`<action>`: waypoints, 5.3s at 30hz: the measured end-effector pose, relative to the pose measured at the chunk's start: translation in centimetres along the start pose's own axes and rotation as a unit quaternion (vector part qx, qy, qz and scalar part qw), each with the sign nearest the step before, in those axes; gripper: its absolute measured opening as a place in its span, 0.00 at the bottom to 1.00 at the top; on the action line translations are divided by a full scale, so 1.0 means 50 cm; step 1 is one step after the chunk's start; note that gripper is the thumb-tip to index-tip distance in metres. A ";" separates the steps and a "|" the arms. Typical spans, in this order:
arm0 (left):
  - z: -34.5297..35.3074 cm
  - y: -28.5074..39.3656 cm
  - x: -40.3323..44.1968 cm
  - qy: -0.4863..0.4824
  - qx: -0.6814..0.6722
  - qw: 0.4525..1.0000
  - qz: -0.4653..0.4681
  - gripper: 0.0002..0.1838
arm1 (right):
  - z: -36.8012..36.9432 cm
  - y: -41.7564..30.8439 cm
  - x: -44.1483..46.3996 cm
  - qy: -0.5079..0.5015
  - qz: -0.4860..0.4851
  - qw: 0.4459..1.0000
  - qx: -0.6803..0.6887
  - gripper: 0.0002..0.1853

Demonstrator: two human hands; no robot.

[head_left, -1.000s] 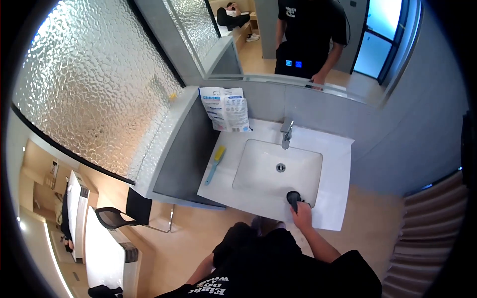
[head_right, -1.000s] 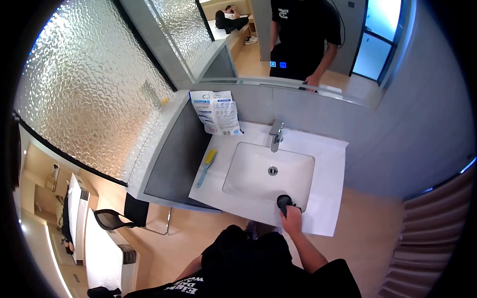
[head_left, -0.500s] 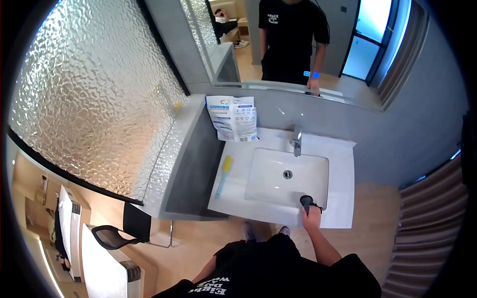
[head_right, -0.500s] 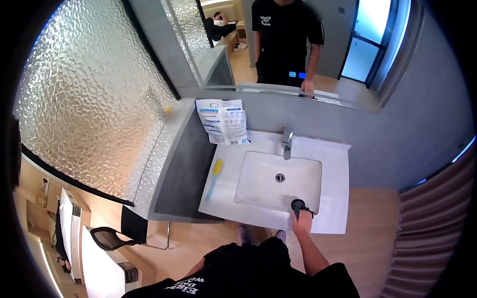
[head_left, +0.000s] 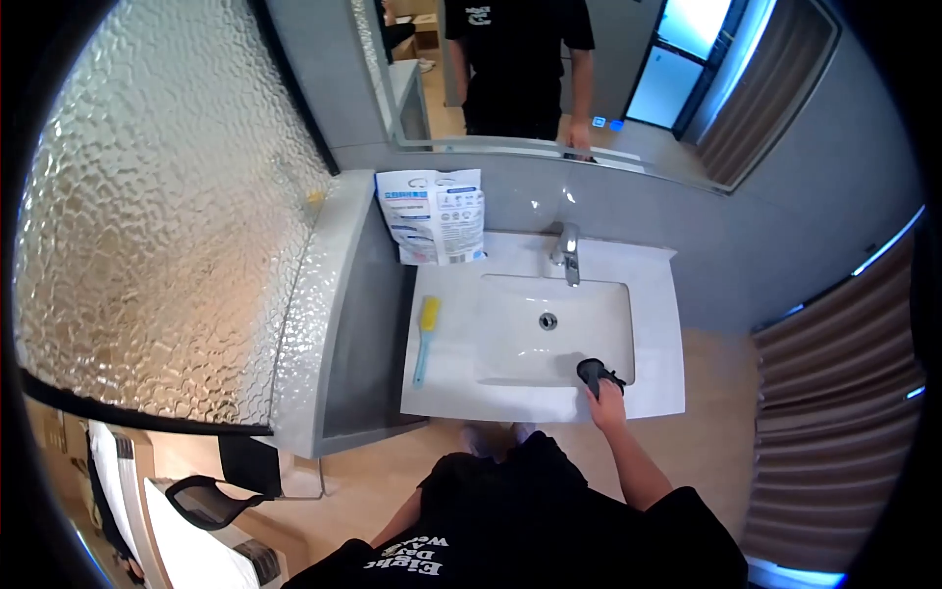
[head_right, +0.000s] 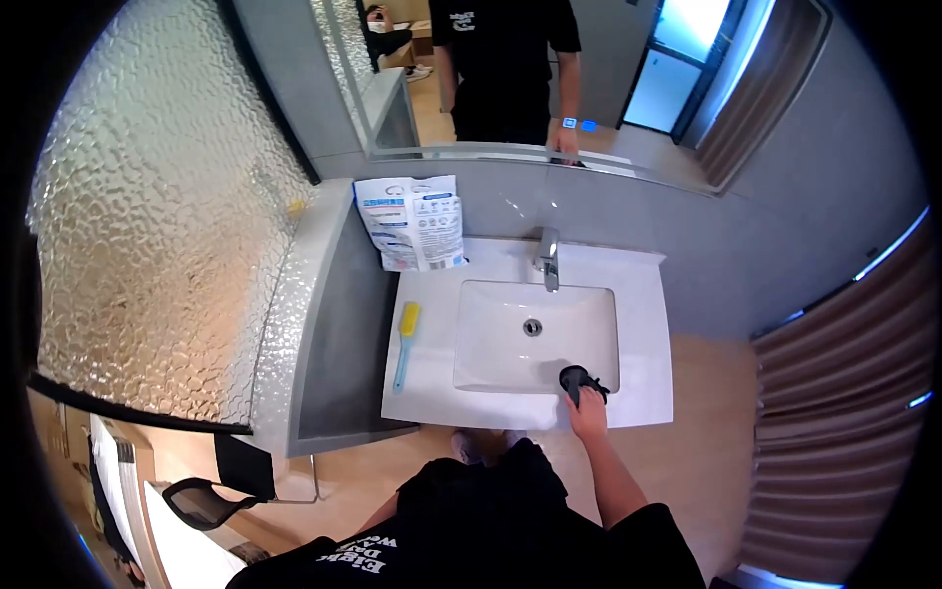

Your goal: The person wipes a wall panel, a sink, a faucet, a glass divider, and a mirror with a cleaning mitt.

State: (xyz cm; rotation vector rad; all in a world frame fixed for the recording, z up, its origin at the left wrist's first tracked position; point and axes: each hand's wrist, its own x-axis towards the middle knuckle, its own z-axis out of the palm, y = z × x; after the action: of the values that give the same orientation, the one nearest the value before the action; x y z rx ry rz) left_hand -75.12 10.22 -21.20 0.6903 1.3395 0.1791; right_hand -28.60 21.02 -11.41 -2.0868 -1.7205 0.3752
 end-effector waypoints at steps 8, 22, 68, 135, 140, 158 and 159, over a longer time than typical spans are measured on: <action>0.040 0.031 0.031 -0.052 0.044 0.997 0.027 0.23 | -0.019 0.002 0.007 -0.027 -0.033 0.999 0.007 0.23; 0.140 0.500 -0.178 0.106 0.143 0.948 0.264 0.23 | -0.059 -0.119 0.021 -0.106 0.212 0.631 0.739 0.38; 0.124 0.511 0.068 0.203 0.318 0.857 0.352 0.14 | 0.137 -0.212 0.079 -0.167 -0.210 0.963 0.003 0.25; 0.442 0.719 0.009 -0.243 0.268 0.865 0.347 0.31 | -0.175 -0.050 -0.130 0.125 0.181 0.856 0.468 0.17; 0.557 0.770 -0.022 -0.118 0.362 0.827 0.413 0.22 | -0.112 -0.084 -0.108 0.162 0.252 0.749 0.591 0.19; 0.740 0.737 -0.168 -0.363 0.548 0.585 0.476 0.09 | -0.128 -0.021 -0.202 0.254 0.308 0.568 0.719 0.25; 0.733 0.738 -0.166 -0.366 0.448 0.664 0.474 0.09 | -0.142 -0.012 -0.207 0.259 0.311 0.571 0.714 0.25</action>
State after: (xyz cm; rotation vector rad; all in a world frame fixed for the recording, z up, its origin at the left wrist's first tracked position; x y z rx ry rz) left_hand -33.33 22.24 8.51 2.0344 0.0608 0.0267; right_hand -28.02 9.99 -5.41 -1.1040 0.0639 0.8392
